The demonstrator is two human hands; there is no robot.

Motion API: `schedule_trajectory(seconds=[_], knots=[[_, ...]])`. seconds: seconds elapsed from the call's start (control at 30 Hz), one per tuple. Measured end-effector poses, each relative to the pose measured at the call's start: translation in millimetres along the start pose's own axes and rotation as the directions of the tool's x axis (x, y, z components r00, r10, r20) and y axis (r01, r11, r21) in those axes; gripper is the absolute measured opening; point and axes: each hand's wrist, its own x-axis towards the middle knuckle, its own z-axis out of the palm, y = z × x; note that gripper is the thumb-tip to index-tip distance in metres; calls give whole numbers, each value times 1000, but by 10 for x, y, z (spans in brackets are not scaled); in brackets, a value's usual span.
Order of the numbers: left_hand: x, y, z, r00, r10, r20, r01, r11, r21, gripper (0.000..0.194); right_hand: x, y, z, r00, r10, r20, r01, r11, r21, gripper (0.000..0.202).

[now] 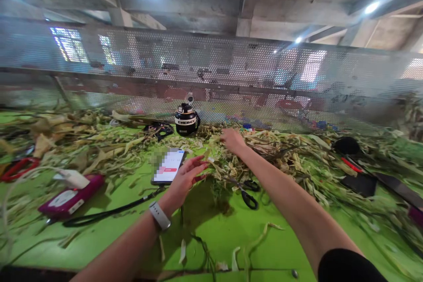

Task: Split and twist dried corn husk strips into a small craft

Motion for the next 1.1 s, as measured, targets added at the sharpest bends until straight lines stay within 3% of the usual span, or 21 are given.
schedule_trajectory(seconds=[0.13, 0.27, 0.37, 0.47, 0.53, 0.6, 0.67, 0.73, 0.83, 0.93, 1.1], knots=[[11, 19, -18, 998, -46, 45, 47, 999, -14, 29, 22, 2, -215, 988, -45, -146, 62, 992, 113, 26], [-4, 79, -14, 978, -145, 151, 167, 976, -142, 42, -299, -184, -354, 957, -178, -227, 239, 931, 275, 28], [-57, 84, 15, 935, -156, 320, 227, 953, -199, 51, -674, -418, -290, 935, -246, -257, 326, 881, 344, 24], [-104, 1, 42, 914, -119, 387, 181, 975, -129, 39, -966, -615, -131, 952, -236, -192, 300, 840, 452, 29], [-116, -70, 48, 911, -76, 406, 93, 995, -24, 35, -1082, -693, -39, 977, -156, -147, 213, 787, 579, 22], [-116, -117, 46, 897, -49, 439, 22, 998, 67, 35, -1152, -735, 6, 994, 25, -102, 58, 680, 731, 18], [-113, -131, 47, 893, -23, 450, -33, 993, 115, 35, -1200, -759, 10, 975, 222, -30, -95, 531, 842, 20], [-114, -122, 56, 893, -2, 450, -76, 985, 155, 35, -1232, -776, 5, 953, 301, 30, -175, 469, 866, 25], [-115, -112, 86, 892, 9, 452, -136, 959, 250, 36, -1245, -789, 38, 971, 240, 21, -160, 575, 802, 32], [-105, -126, 115, 901, 38, 432, -198, 922, 331, 42, -1226, -792, 108, 966, 243, -89, -95, 652, 753, 37], [-116, -132, 119, 872, 49, 486, -268, 881, 391, 42, -1232, -839, 132, 898, 389, -204, -82, 604, 793, 31]])
